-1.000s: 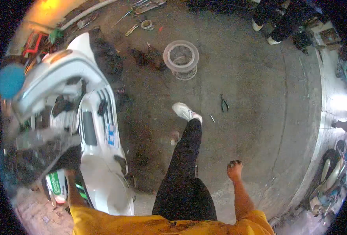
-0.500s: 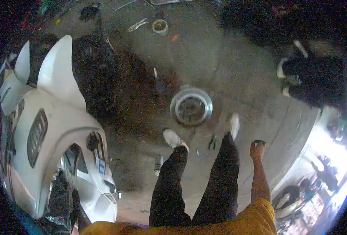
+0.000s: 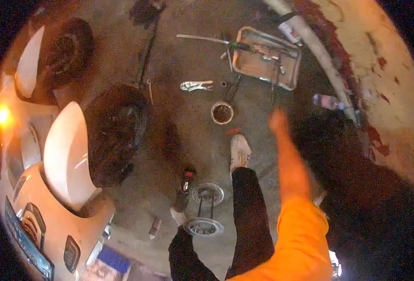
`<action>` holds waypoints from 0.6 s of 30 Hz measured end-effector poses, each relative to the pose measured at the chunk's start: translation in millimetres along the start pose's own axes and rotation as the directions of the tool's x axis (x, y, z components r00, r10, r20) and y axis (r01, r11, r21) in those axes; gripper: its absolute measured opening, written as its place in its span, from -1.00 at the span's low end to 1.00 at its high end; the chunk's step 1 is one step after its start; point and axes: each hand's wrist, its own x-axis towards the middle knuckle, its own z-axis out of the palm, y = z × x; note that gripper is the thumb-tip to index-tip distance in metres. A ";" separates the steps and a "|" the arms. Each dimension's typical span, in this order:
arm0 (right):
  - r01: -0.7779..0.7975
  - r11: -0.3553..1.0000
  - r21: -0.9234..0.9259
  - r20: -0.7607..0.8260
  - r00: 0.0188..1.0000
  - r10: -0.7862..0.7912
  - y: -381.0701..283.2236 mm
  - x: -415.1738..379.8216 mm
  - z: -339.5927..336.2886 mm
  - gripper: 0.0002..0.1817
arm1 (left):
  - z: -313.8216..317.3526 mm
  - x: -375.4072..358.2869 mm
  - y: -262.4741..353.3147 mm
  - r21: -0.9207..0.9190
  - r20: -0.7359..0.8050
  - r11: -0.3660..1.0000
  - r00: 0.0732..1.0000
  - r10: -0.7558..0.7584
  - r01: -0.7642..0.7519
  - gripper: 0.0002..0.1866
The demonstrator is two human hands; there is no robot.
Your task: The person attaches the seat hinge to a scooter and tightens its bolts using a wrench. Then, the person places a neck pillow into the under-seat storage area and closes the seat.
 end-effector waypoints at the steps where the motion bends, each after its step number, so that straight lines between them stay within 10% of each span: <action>1: 0.116 0.992 -0.046 0.210 0.972 -0.103 -67.2 38.0 -67.3 -0.44 | 10.1 -24.9 12.2 -0.006 0.050 0.999 0.998 -0.034 0.035 -0.69; 2: 0.258 0.966 0.032 -0.248 0.938 -0.242 -79.9 112.4 -32.7 -0.40 | 15.7 -50.9 24.7 -0.013 0.092 0.997 0.993 -0.071 0.072 -0.69; 7: 0.235 0.961 -0.145 -0.288 0.919 -0.268 -202.3 224.5 -84.3 -0.40 | 27.3 -146.8 45.9 -0.040 0.221 0.972 0.950 -0.220 0.234 -0.69; 9: 0.233 0.960 -0.158 0.058 0.972 -0.227 -192.4 255.5 -69.4 -0.39 | 29.3 -173.4 44.3 -0.042 0.250 0.961 0.934 -0.254 0.272 -0.69; 14: 0.213 0.976 0.046 -0.124 0.971 -0.206 -177.5 126.1 -54.1 -0.34 | 34.2 -199.1 6.5 -0.032 0.323 0.957 0.909 -0.262 0.288 -0.69; 16: 0.214 0.919 0.330 -0.258 0.957 -0.130 -147.1 52.9 -18.1 -0.28 | 35.7 -185.3 -28.8 0.074 0.356 0.983 0.916 -0.186 0.171 -0.70; 18: -0.001 0.621 0.784 0.029 0.999 -0.035 -124.5 -51.2 -37.4 -0.39 | 37.5 -151.1 -70.4 0.475 0.478 0.812 0.874 0.083 -0.338 -0.70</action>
